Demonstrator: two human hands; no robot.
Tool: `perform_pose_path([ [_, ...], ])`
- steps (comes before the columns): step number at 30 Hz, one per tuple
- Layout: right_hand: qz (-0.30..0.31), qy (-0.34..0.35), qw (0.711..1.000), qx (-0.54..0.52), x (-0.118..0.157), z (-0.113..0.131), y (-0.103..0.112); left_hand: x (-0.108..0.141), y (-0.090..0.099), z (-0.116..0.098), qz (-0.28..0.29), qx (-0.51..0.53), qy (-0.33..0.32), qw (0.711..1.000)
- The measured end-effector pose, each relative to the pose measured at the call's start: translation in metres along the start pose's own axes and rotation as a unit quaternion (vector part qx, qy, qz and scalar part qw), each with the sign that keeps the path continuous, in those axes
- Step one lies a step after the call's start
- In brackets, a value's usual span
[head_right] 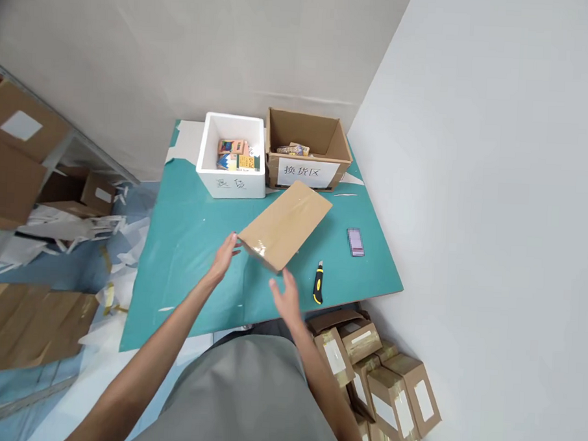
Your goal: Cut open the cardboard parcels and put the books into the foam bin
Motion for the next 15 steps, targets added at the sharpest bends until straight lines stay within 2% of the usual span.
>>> perform_pose_path([
  [2,0.099,-0.003,0.995,-0.007,0.032,-0.016,-0.044,0.010,0.066,0.023,-0.054,0.060,0.008,0.997],
  [3,0.110,-0.015,0.994,-0.012,0.039,-0.025,-0.051,0.019,0.097,0.037,-0.078,0.085,0.012,0.993],
  [4,0.094,-0.030,0.995,-0.012,0.038,-0.033,-0.048,0.030,0.125,0.052,-0.102,0.097,0.013,0.990],
  [5,0.043,-0.046,0.998,-0.004,0.030,-0.040,-0.033,0.043,0.149,0.068,-0.122,0.099,0.020,0.987],
  [7,-0.068,-0.072,0.994,0.038,0.001,-0.051,0.006,0.069,0.178,0.105,-0.141,0.075,0.053,0.986],
  [9,-0.093,-0.087,0.989,0.068,-0.037,-0.056,0.033,0.093,0.181,0.141,-0.126,0.038,0.101,0.986],
  [11,-0.075,-0.088,0.991,0.070,-0.070,-0.059,0.044,0.110,0.168,0.170,-0.091,0.014,0.144,0.985],
  [13,-0.039,-0.073,0.994,0.064,-0.091,-0.060,0.040,0.120,0.147,0.188,-0.055,0.011,0.164,0.985],
  [15,-0.027,-0.059,0.996,0.060,-0.096,-0.062,0.031,0.124,0.131,0.193,-0.027,0.017,0.156,0.987],
])
Point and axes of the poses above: each hand's wrist, its own x-axis away from the middle knuckle, its own y-axis out of the back of the hand, z = x × y, the point moved 9 cm from there along -x, towards the middle knuckle, and after that the axes turned 4 degrees about y, right-handed, at the moved point
